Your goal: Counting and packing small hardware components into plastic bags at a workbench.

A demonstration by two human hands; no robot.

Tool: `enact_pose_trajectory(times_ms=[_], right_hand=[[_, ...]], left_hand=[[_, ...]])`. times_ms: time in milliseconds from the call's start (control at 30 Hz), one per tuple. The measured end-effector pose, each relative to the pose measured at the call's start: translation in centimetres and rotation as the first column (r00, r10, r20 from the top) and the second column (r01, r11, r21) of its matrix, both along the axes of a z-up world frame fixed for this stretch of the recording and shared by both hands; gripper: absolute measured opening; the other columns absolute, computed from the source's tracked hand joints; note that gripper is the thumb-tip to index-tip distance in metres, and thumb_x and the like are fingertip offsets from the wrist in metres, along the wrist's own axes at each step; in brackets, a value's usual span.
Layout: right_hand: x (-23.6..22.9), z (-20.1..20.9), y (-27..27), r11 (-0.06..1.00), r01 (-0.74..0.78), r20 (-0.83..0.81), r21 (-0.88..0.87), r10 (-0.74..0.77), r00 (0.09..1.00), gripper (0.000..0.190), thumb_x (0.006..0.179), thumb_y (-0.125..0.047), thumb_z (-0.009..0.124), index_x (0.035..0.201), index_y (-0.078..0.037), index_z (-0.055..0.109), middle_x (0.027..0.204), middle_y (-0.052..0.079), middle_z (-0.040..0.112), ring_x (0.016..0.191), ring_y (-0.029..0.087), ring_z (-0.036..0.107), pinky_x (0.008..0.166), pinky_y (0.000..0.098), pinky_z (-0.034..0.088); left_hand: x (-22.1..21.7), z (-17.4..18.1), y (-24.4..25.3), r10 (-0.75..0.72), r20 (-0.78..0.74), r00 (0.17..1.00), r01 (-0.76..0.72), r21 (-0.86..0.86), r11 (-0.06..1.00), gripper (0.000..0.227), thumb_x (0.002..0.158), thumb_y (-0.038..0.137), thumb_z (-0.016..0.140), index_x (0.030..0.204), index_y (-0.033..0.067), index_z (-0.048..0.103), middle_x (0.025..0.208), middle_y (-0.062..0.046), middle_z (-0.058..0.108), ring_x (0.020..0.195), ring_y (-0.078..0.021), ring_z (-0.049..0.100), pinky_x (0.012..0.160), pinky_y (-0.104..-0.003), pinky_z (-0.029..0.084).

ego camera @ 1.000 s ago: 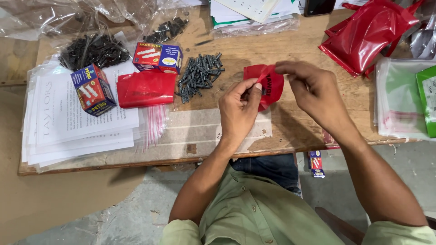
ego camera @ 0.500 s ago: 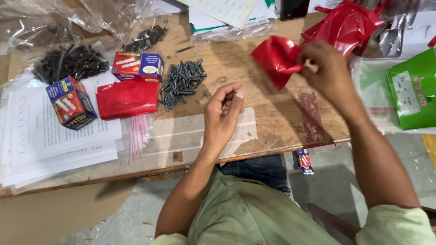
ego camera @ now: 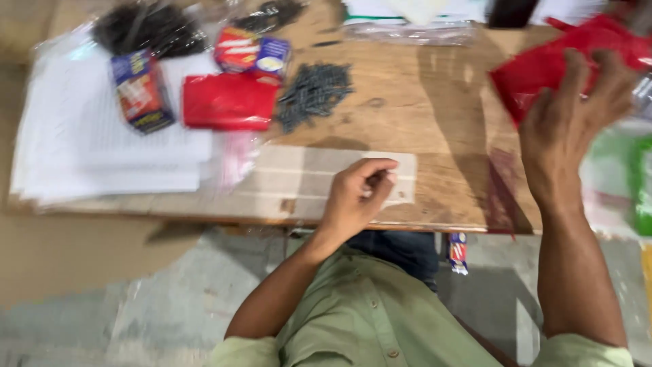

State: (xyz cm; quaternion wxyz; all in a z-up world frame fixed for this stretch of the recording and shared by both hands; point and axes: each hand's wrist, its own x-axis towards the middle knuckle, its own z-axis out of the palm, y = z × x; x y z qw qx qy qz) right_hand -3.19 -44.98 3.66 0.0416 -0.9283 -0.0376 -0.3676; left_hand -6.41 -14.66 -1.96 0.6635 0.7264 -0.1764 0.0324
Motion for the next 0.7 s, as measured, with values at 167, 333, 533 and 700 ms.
enact_pose_trajectory(times_ms=[167,333,533,700], right_hand=[[2.7,-1.7,3.1,0.982,-0.181,-0.055,0.049,0.184,0.981,0.041,0.092,0.013,0.059,0.131,0.0,0.058,0.152,0.025,0.044,0.143,0.04,0.042,0.115,0.0551,0.034],[7.4,-1.6,10.3,0.816,-0.525,-0.244,0.24,0.575,0.781,0.021,0.102,0.003,0.069,0.122,-0.001,0.069,0.131,0.016,0.066,0.12,0.035,0.058,0.104,0.0467,0.046],[9.6,0.3,27.2,0.482,-0.87,-0.215,0.105,0.865,0.453,0.042,0.089,-0.017,0.077,0.124,0.006,0.072,0.129,0.021,0.069,0.118,0.038,0.059,0.095,0.0508,0.046],[12.0,0.9,33.5,0.636,-0.772,-0.518,0.02,0.667,0.536,0.025,0.087,-0.024,0.08,0.092,0.001,0.075,0.101,0.017,0.073,0.103,0.037,0.061,0.093,0.0521,0.047]], left_hand=[[-0.4,0.1,1.7,0.067,0.103,0.992,-0.076,0.084,0.994,0.019,0.101,0.014,0.07,0.118,0.0042,0.071,0.097,-0.007,0.071,0.08,-0.0129,0.069,0.073,-0.027,0.057],[-0.5,-0.6,1.8,0.048,0.146,0.988,-0.059,0.067,0.996,0.019,0.102,0.015,0.072,0.119,0.0067,0.071,0.094,-0.007,0.069,0.08,-0.0133,0.069,0.073,-0.028,0.058],[-0.6,-1.6,1.8,0.035,0.184,0.982,-0.063,0.148,0.987,0.023,0.097,0.017,0.074,0.118,0.0072,0.069,0.103,-0.013,0.069,0.085,-0.0235,0.072,0.071,-0.03,0.06],[-0.6,-1.4,2.9,0.107,0.139,0.984,-0.118,0.07,0.991,0.023,0.089,0.012,0.07,0.11,0.0031,0.065,0.104,-0.014,0.07,0.085,-0.027,0.073,0.072,-0.037,0.058]])
